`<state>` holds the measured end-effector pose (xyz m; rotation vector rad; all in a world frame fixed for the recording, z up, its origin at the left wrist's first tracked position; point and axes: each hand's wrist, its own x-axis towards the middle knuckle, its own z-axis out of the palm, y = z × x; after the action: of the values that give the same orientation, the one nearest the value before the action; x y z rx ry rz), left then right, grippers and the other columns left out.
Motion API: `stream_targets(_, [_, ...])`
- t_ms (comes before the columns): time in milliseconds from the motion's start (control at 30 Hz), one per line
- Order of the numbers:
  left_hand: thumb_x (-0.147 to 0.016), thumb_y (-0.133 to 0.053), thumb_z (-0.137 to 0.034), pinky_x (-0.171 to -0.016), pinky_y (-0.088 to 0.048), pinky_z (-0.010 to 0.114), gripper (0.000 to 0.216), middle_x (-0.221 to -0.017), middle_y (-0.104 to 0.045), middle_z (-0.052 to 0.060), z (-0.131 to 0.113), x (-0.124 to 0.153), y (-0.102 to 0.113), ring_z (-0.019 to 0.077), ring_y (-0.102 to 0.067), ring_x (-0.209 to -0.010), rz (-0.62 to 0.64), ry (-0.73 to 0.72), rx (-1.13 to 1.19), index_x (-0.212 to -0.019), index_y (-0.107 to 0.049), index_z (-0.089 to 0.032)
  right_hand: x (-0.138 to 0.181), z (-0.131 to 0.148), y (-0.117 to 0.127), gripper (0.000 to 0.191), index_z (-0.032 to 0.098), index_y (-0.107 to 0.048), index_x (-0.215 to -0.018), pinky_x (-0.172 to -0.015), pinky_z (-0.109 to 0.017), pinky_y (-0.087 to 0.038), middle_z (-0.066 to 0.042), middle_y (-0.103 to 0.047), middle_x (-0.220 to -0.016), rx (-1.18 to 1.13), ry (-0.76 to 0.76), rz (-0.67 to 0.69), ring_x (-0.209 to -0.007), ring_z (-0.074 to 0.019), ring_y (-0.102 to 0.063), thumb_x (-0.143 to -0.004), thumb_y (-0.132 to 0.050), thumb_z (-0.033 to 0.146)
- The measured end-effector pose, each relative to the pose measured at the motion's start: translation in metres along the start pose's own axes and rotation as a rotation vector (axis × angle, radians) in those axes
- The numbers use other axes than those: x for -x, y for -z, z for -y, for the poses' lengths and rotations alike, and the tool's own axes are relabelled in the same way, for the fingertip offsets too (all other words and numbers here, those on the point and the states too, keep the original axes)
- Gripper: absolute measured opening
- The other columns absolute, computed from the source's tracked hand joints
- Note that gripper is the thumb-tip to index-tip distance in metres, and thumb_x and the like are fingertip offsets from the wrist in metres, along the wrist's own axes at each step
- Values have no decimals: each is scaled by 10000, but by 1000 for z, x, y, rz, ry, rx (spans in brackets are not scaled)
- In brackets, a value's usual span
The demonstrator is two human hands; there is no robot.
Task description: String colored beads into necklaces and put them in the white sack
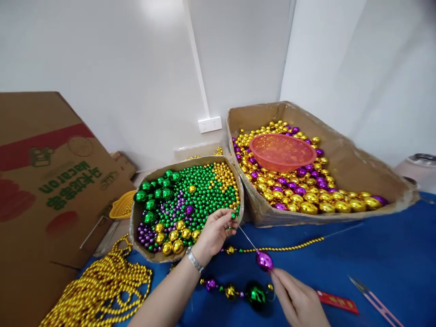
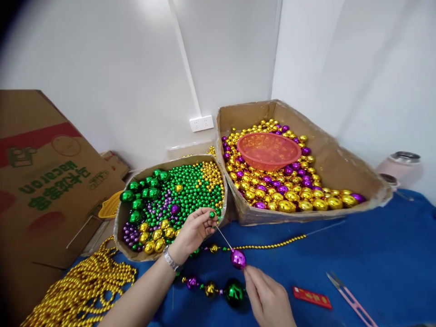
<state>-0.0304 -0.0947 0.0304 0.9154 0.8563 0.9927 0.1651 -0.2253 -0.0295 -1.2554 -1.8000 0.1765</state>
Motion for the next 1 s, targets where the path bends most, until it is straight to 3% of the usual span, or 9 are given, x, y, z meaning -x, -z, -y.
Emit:
stream_targets(100, [-718, -747, -309, -571, -479, 207, 277, -796, -677, 55, 4, 12, -1, 118, -626, -655, -4, 74, 213, -894, -602, -151, -1, 1, -2, 285, 184, -659, -942, -643, -206, -566, -70, -737, -821, 18, 27, 1, -709, -169, -713, -955, -395, 292])
stream_targets(333, [-708, -765, -301, -566, -493, 203, 289, -800, -675, 50, 7, 19, -6, 117, -635, -656, 5, 105, 253, -872, -581, -149, 2, 0, -1, 290, 191, -658, -946, -641, -218, -570, -63, -739, -821, 51, 23, -3, -703, -171, -715, -952, -392, 306])
stream_targets(500, [-705, -764, -324, -559, -484, 204, 287, -769, -654, 41, 5, 23, -10, 122, -618, -669, 18, 56, 149, -876, -621, -144, 3, -5, 2, 299, 183, -652, -939, -640, -218, -564, -58, -733, -806, 133, 62, 18, -693, -158, -707, -960, -366, 267])
stream_targets(700, [-701, -761, -310, -549, -462, 197, 246, -718, -609, 13, 4, 32, -23, 105, -550, -621, 25, -87, -222, -864, -677, -146, 5, -13, 13, 323, 168, -654, -977, -614, -265, -535, -64, -706, -743, 303, 92, 45, -642, -174, -676, -964, -344, 257])
stream_targets(833, [-754, -707, -346, -571, -455, 221, 231, -702, -637, 24, 31, 35, -37, 124, -549, -617, 113, -68, -305, -893, -696, -161, 15, -23, 12, 268, 172, -596, -1001, -625, -257, -528, -68, -702, -808, 205, -79, 83, -704, -170, -682, -967, -357, 288])
stream_targets(1000, [-825, -613, -390, -732, -474, 284, 252, -891, -718, 84, 82, 28, -45, 209, -632, -809, 125, -136, -457, -845, -729, -167, 33, -40, 8, 285, 200, -579, -887, -572, -226, -526, -41, -683, -785, 171, -168, 146, -672, -148, -677, -971, -327, 305])
